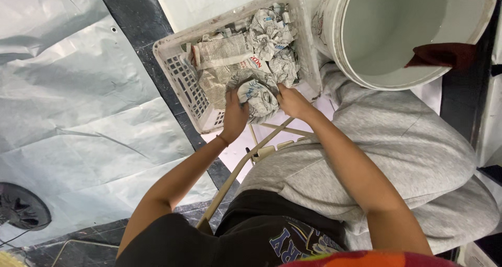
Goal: The person sits on the floor and folds newspaper sheets by hand, placing them into a white plastic basket. The person repeatedly picks up sheets, folds them, and arranges them in the basket.
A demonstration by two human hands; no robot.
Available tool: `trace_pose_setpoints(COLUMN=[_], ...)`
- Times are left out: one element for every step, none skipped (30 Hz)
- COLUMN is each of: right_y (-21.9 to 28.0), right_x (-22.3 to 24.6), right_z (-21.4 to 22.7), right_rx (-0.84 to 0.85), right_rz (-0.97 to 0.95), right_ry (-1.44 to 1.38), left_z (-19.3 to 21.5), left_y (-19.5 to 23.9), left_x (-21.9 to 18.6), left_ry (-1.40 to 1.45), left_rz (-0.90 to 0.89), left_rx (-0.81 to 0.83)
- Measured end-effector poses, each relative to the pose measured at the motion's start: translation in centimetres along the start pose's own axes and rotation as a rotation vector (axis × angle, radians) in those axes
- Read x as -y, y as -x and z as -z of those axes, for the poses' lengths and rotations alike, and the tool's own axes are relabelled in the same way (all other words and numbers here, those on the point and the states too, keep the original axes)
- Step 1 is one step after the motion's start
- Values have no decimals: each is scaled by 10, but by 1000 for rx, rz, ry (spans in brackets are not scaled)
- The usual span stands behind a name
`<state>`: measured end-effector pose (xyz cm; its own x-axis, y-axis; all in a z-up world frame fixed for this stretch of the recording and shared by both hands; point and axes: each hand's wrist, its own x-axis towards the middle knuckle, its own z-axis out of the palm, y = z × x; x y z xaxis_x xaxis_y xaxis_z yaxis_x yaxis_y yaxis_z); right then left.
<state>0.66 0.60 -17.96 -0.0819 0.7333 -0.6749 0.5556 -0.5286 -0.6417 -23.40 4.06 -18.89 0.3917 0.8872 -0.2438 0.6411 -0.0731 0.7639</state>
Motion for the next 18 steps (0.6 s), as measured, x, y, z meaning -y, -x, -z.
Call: trace_pose_setpoints(right_y=[1,0,-2,-5,-10,-17,-26,-32,-37,-41,-45,-47,-50,-48,-44,-40,-37,-34], right_x=[0,-1,-5,-10,-18,-28,-41,-57,-75,-91,-105,-114,-116,-114,-110,-102,-93,-84], right_z=[-1,0,1,2,0,-4,-8,-12,-15,-17,-18,-17,-15,-10,-3,5,10,15], right_rx=[32,59,87,115,109,103,96,72,43,13,-57,-127,-199,-183,-165,-146,-158,-170], right_rz=[-62,-102,-140,-179,-186,-193,-198,-114,-31,51,53,55,61,-80,-221,-362,-374,-385], right_ry=[-47,-111,-173,-236,-239,-241,-243,-192,-141,-89,-38,15,66,14,-40,-93,-118,-143], left_z=[2,2,-3,-9,-16,-23,-30,-36,-43,-52,-64,-78,-91,-102,-111,-118,-123,-124], left_y=[6,11,10,5,2,-7,-20,-28,-35,-42,-46,-50,-57,-62,-67,-70,-74,-79], left_x=[8,19,33,52,72,93,112,126,134,138,138,137,136,136,133,129,125,120], left_ry=[-134,-269,-160,-51,57,307,556,804,816,828,842,773,702,629,553,476,402,410], left_rz=[-54,-109,-62,-16,32,256,477,696,680,665,651,554,455,357,322,288,254,211], left_rx=[-40,-79,-110,-141,-170,-18,136,294,323,351,376,359,339,318,284,249,220,206])
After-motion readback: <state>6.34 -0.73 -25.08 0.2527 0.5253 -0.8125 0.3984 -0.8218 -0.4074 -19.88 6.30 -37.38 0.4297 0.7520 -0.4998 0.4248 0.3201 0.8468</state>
